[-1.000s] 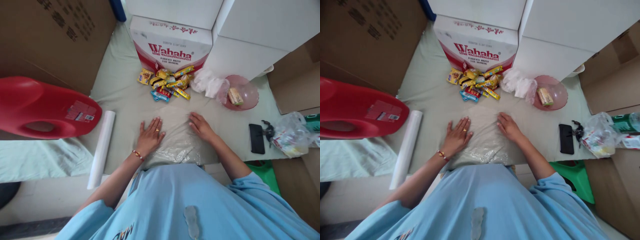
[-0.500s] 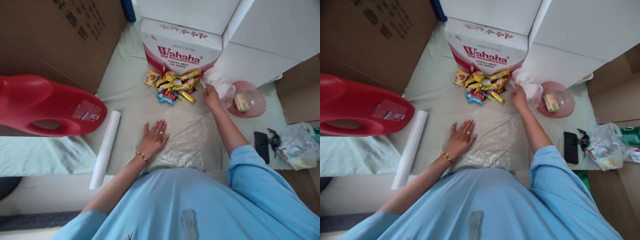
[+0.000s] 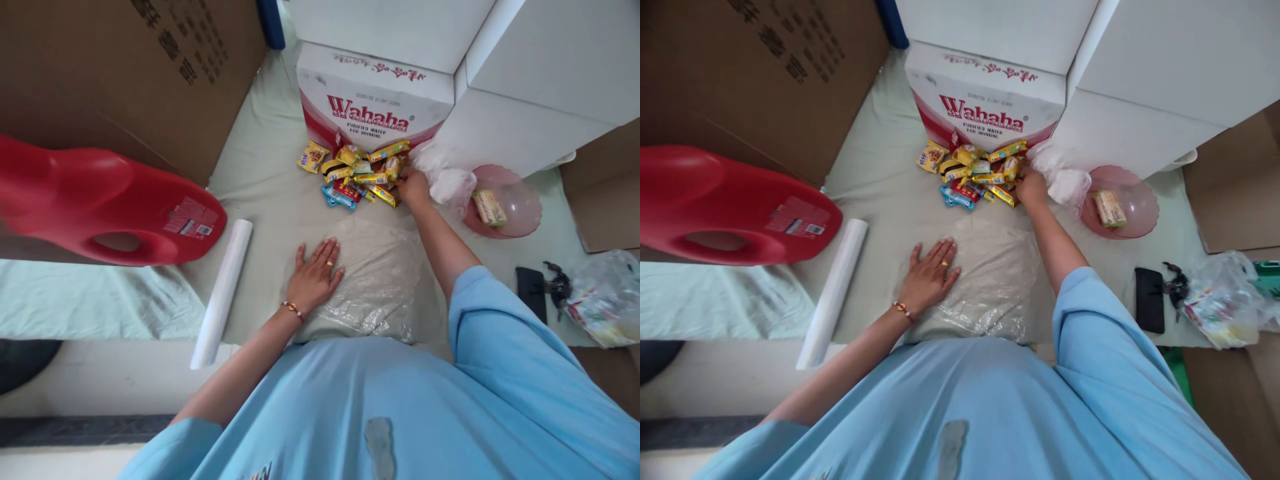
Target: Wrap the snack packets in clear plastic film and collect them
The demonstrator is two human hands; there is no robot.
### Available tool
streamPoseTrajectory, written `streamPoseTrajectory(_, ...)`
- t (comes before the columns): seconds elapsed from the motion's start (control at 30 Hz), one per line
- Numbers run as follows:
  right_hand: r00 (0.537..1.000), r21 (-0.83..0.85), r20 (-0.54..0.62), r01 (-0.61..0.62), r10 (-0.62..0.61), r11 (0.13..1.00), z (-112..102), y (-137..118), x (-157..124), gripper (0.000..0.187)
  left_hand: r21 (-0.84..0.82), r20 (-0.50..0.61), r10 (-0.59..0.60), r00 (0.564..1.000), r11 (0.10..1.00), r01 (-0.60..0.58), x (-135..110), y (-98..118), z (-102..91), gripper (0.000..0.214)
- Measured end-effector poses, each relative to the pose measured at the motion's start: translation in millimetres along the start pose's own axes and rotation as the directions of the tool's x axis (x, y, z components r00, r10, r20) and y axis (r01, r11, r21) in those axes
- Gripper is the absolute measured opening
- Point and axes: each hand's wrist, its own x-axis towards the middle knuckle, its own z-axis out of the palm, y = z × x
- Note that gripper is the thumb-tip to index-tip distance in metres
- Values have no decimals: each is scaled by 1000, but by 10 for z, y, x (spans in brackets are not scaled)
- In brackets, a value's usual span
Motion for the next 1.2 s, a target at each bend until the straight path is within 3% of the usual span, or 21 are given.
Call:
streamPoseTrajectory(0.13,998,-4,6,59,-59,998,-182,55,-53,41,1,-3,0,1000,1000,0,-3,14,-17,64)
streamPoseTrajectory(0.23,996,-89,7,85,-84,992,-337,14,-170,34,-4,-8,1,1000,1000,-1,-4,25,-26,64)
streamPoseTrajectory(0.3,984,-117,10,179,-179,977,-403,-53,-269,36,-5,-14,1,1000,1000,-1,-6,27,-23,64)
streamPoseTrajectory(0.4,931,-126,57,365,-360,922,-431,-190,-393,54,-4,-14,0,1000,1000,0,-8,25,-10,64)
streamPoseTrajectory(0.5,915,-140,96,401,-391,905,-451,-335,-433,45,-4,-20,-4,1000,1000,4,-9,24,0,64)
streamPoseTrajectory(0.7,970,-81,-109,210,-218,974,-838,-371,-575,37,-12,-26,0,1000,1000,-1,-8,25,1,63)
streamPoseTrajectory(0.8,989,293,-141,88,-48,952,-1020,-253,-983,37,-30,-31,-3,1000,1000,2,-6,21,3,63)
streamPoseTrajectory(0.83,996,456,-84,11,30,890,-1030,-220,-1186,39,-36,-31,-3,1000,999,2,-6,20,4,63)
streamPoseTrajectory(0.9,985,678,140,-171,103,715,-966,-187,-1661,44,-47,-25,1,1000,999,-2,-6,18,4,64)
streamPoseTrajectory(1.0,894,705,435,-411,105,578,-767,-211,-2389,47,-52,-19,1,1000,999,-2,-8,18,1,64)
streamPoseTrajectory(1.07,844,614,525,-464,108,638,-692,-222,-2744,46,-46,-19,-2,1000,999,2,-9,20,-2,63)
streamPoseTrajectory(1.1,853,548,510,-422,112,722,-696,-212,-2859,45,-41,-20,-4,1000,999,3,-8,21,-3,63)
streamPoseTrajectory(1.2,953,279,304,-109,20,954,-854,-139,-2955,38,-24,-18,-3,1000,1000,2,-6,24,-1,63)
